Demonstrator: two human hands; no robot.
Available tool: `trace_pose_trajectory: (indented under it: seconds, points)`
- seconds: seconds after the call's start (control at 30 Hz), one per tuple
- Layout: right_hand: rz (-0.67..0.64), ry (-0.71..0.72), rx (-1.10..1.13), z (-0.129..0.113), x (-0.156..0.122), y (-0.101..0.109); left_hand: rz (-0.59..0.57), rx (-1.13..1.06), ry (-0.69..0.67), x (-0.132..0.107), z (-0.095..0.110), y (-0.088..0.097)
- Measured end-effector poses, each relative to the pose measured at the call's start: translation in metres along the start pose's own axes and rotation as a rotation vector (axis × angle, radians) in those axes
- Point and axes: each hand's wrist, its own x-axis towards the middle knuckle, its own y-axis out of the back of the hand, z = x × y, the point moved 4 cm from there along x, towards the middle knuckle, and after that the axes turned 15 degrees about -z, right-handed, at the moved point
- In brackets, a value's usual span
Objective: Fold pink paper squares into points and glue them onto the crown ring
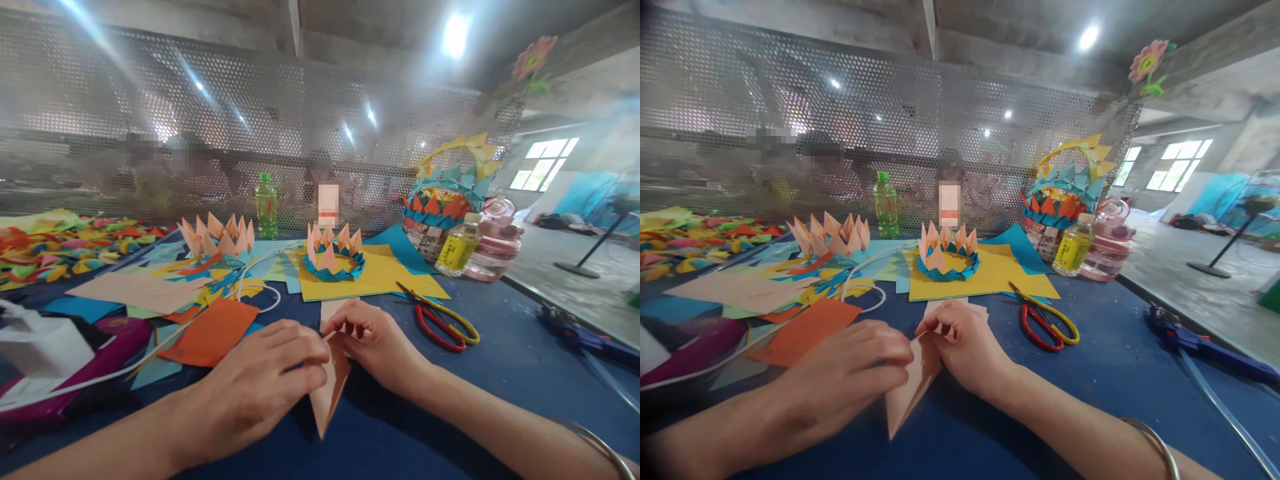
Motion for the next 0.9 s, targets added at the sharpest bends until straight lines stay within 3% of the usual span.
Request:
trace_pose_trajectory:
  seconds: [0.07,0.23,0.33,0.53,0.9]
  points:
    - [0.038,0.006,0.002,-0.002,-0.001,0.002,0.02,0.096,-0.004,-0.003,0.004,0.002]
    - [0.046,0.001,-0.013,-0.009,-0.006,0.006,0.062,0.451,0.167,-0.009,0.007,0.0]
    - [-0.016,0.12,-0.144,-0.017,-0.009,0.004,0.025,0.534,0.224,-0.007,0.007,-0.004]
    - [-0.083,0.392,-0.42,-0.026,-0.014,-0.005,-0.035,0.39,0.226,-0.003,0.01,-0.006]
    - [-0.152,0.369,-0.524,-0.021,-0.016,-0.006,0.067,-0.103,0.222,-0.003,0.012,0.001]
